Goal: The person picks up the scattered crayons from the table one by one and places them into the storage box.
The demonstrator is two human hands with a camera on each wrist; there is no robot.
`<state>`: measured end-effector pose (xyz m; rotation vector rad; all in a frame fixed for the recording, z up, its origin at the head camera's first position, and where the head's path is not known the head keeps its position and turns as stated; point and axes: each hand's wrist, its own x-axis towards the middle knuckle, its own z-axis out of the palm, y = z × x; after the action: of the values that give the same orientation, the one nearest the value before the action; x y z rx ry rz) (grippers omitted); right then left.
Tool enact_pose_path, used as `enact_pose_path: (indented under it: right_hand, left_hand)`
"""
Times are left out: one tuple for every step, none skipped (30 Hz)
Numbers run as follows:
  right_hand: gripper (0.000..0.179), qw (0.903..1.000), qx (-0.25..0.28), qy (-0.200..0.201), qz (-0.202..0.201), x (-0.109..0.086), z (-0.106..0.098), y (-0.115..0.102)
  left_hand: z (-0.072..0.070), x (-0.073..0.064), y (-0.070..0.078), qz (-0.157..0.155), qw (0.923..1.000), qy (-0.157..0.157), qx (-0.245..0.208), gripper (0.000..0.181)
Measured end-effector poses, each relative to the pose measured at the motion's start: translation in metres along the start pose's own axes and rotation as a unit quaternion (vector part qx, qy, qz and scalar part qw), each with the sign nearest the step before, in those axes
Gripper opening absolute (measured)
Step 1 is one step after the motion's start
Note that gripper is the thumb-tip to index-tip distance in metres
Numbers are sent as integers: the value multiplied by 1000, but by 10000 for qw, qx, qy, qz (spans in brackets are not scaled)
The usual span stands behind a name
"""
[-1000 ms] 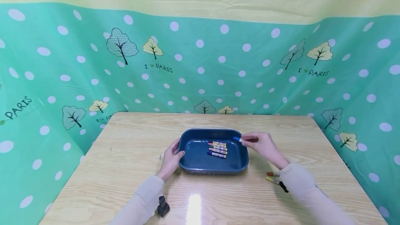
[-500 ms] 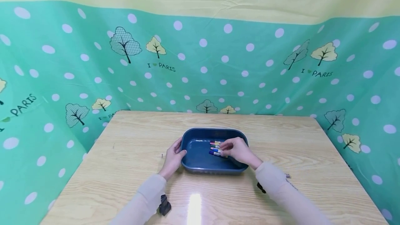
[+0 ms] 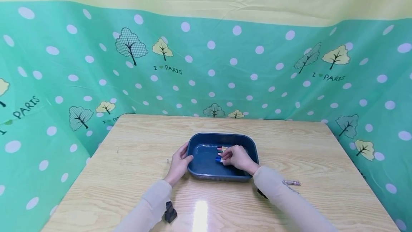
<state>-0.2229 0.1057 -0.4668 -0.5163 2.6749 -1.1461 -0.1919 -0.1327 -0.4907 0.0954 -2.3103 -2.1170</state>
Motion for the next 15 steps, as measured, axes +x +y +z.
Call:
enact_pose_path:
  right_hand:
    - [17,9999,-110,53,-77,1,0,0]
    - [17,9996,-222,115,-142,1,1,0]
    - [17,9990,-338,174,-218,1,1,1]
    - [17,9985,-420,232,-263,2,2,1]
    - [17,9982,-474,267,-264,2,2,1]
    - [17,9982,-463,270,-270,2,2,1]
    - [17,9984,-432,261,-265,2,2,2]
    - [16,9984,-428,260,-262,2,2,2]
    - [16,9984,-421,267,-280,2,2,2]
    - [16,9985,-387,286,-247,2,2,2]
    - [17,9985,-378,308,-235,1,2,1]
    - [17,9985,-368,333,-214,1,2,1]
    - [18,9985,-356,361,-191,1,1,0]
    - [19,9985,-348,391,-162,1,1,-1]
    - [20,9985,-326,416,-140,1,1,-2]
  left_hand:
    - [0,0,0,19,10000,-6,-6,57]
    - [0,0,0,40,10000,-12,-2,57]
    - [0,0,0,37,10000,-19,8,57]
    - [0,0,-1,22,10000,-24,12,57]
    - [0,0,-1,16,10000,-24,14,57]
    - [0,0,-1,32,10000,-32,29,57]
    - [0,-1,-1,16,10000,-13,30,57]
    - [0,-1,0,-8,10000,4,24,57]
    - [0,-1,0,-40,10000,17,21,57]
    - [0,-1,0,-48,10000,27,25,57]
    - [0,-1,1,-54,10000,35,20,57]
    - [0,-1,1,-46,10000,31,29,57]
    - [0,-1,1,-59,10000,35,15,57]
    - [0,0,2,-68,10000,28,14,57]
    - [0,0,2,-75,10000,24,19,58]
